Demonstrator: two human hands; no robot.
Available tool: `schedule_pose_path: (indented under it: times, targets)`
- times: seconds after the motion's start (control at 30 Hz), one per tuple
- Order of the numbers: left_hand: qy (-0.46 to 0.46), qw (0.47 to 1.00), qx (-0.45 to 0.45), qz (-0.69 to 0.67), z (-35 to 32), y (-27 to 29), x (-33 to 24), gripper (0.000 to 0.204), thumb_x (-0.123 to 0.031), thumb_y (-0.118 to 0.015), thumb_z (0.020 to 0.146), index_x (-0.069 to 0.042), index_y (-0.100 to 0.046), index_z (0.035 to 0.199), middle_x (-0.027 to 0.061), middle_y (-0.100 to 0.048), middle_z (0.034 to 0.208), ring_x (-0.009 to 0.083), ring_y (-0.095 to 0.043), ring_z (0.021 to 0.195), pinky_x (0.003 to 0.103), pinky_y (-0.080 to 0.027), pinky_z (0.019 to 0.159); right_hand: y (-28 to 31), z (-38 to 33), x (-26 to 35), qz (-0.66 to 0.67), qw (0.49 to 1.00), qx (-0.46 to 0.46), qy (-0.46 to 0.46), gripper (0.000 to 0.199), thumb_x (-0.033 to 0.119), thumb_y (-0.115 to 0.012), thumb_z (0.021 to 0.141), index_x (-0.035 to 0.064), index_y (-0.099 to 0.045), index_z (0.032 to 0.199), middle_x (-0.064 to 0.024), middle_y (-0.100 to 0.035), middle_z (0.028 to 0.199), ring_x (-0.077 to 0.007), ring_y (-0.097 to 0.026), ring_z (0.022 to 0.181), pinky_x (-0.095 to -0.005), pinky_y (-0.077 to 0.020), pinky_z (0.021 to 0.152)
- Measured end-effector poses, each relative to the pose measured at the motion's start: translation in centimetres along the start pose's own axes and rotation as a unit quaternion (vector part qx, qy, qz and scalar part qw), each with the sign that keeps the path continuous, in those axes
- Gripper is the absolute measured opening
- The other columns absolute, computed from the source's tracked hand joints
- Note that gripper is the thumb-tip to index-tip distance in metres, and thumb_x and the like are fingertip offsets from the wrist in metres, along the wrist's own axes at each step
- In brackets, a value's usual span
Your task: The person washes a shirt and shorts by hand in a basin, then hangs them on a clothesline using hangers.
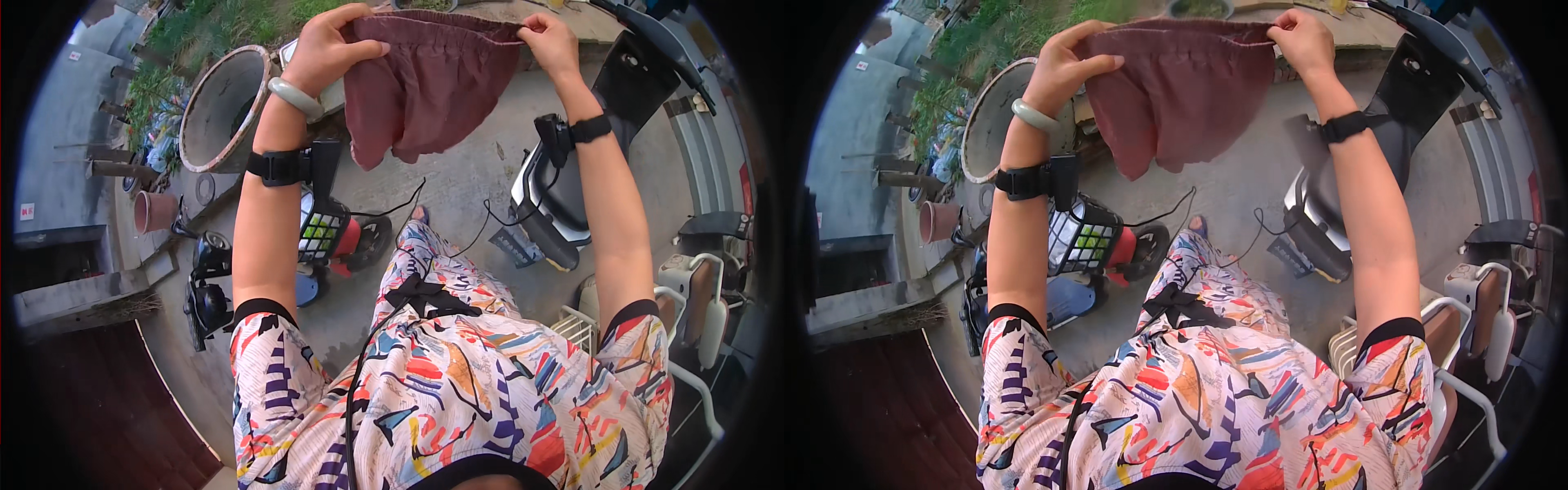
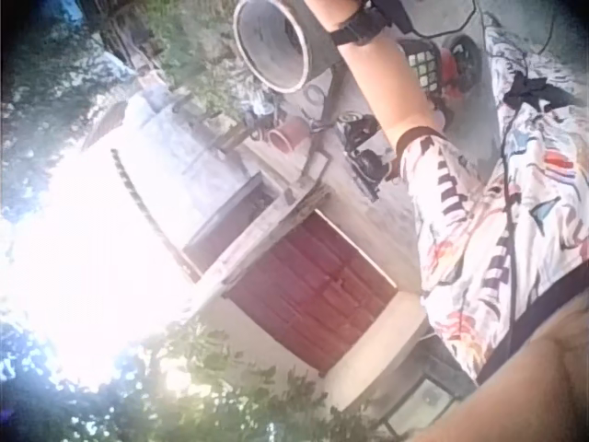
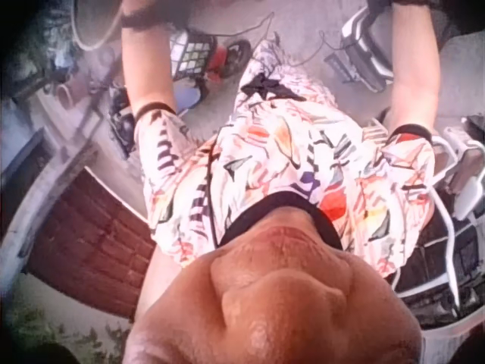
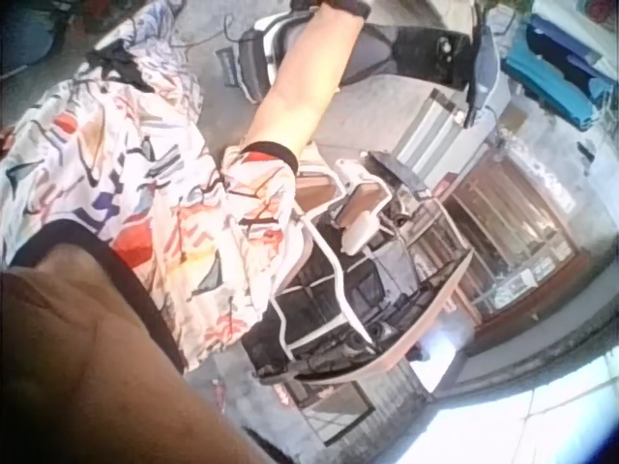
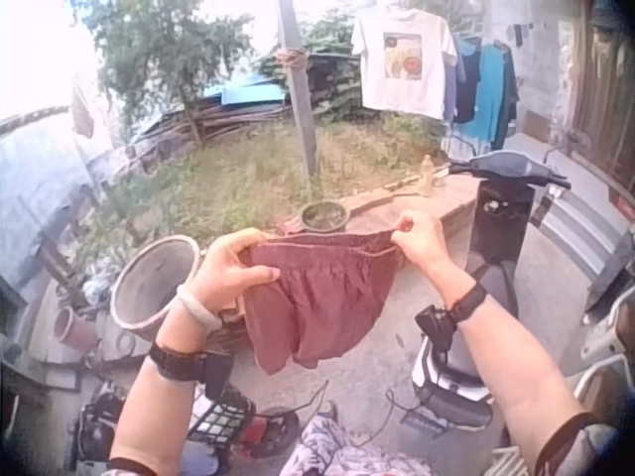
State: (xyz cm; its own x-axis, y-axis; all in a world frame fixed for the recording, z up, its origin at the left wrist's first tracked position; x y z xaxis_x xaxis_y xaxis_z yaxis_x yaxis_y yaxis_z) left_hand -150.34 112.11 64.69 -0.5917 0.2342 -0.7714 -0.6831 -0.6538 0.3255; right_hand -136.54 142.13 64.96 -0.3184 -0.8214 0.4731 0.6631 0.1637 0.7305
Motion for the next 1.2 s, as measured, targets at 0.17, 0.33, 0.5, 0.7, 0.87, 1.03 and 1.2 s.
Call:
schedule_pose_path:
  times: [0.17,0.33,0.5,0.7,0.87,1.03,1.2]
  targets:
    - [-0.008,0.991,0.035,-0.131,6.6,-2.7,2.9,0.054,-0.026,-0.085,0.076,-0.004,-0.060,0.118,0.0063,-0.060,0.100,0.0099,-0.055,0.097,0.025,-0.045,0.086,-2.8,-1.3,8.0,0.158,0.972,-0.036,0.169,0.025,0.013,-0.073,0.075,0.0022,-0.064,0.096,-0.0069,-0.061,0.087,-0.0182,-0.062,0.081,-0.0299,-0.0495,0.074]
    - [-0.145,0.986,0.077,-0.039,13.5,-2.6,9.5,0.024,-0.006,-0.074,0.079,0.003,-0.064,0.099,0.0109,-0.065,0.118,0.0191,-0.058,0.109,0.032,-0.046,0.094,-14.2,4.0,5.7,0.171,0.958,0.072,0.219,0.045,0.019,-0.081,0.076,0.0044,-0.061,0.113,-0.0045,-0.060,0.101,-0.0156,-0.060,0.095,-0.0289,-0.0491,0.085]
    - [-0.142,0.978,0.144,-0.045,17.7,-1.0,16.4,0.020,-0.007,-0.074,0.079,0.001,-0.064,0.093,0.0126,-0.063,0.122,0.0236,-0.057,0.114,0.035,-0.044,0.096,-19.3,11.9,1.8,0.152,0.983,0.029,0.099,0.047,0.018,-0.083,0.074,0.0052,-0.059,0.113,-0.0043,-0.060,0.100,-0.0167,-0.060,0.096,-0.0286,-0.0489,0.085]
    - [-0.170,0.969,0.170,-0.062,21.5,1.6,21.0,0.018,-0.008,-0.076,0.080,-0.002,-0.063,0.092,0.0137,-0.059,0.125,0.0262,-0.057,0.116,0.037,-0.045,0.097,-26.1,17.1,5.7,0.190,0.932,0.157,0.267,0.053,0.013,-0.076,0.074,0.0062,-0.056,0.122,-0.0063,-0.058,0.115,-0.0193,-0.054,0.109,-0.0323,-0.0442,0.094]
    - [-0.163,0.968,0.177,-0.073,22.1,2.4,24.7,0.020,-0.007,-0.077,0.079,-0.002,-0.064,0.093,0.0127,-0.057,0.127,0.0268,-0.057,0.114,0.038,-0.045,0.097,-30.1,19.4,6.1,0.249,0.917,0.233,0.207,0.051,0.003,-0.069,0.074,0.0057,-0.056,0.123,-0.0051,-0.056,0.116,-0.0198,-0.052,0.109,-0.0315,-0.0427,0.095]
    - [-0.113,0.986,0.125,0.000,21.9,3.4,28.2,0.024,-0.009,-0.079,0.077,-0.001,-0.066,0.096,0.0090,-0.059,0.121,0.0234,-0.057,0.106,0.034,-0.046,0.091,-34.3,20.5,5.6,0.272,0.882,0.310,0.228,0.038,0.001,-0.068,0.074,0.0032,-0.062,0.112,-0.0025,-0.056,0.109,-0.0136,-0.052,0.097,-0.0274,-0.0437,0.089]
    - [-0.005,1.000,0.008,0.001,20.3,5.9,33.3,0.029,-0.018,-0.080,0.076,-0.002,-0.066,0.096,0.0064,-0.064,0.092,0.0240,-0.060,0.082,0.033,-0.049,0.077,-36.6,23.2,2.5,0.235,0.902,0.326,0.159,0.021,0.000,-0.066,0.079,0.0025,-0.065,0.100,0.0014,-0.061,0.093,-0.0056,-0.051,0.076,-0.0221,-0.0457,0.072]
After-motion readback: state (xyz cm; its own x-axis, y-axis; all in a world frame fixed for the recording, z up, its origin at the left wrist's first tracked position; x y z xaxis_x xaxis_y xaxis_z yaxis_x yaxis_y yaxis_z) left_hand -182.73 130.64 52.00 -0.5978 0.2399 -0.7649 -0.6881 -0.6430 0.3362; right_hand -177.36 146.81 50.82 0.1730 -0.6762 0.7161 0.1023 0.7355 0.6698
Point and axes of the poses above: each hand's wrist, its own z-axis towards the middle knuckle, its own y-axis out of the back of the hand, x = y × z, the point moved 10 cm from there along z, towards the middle knuckle
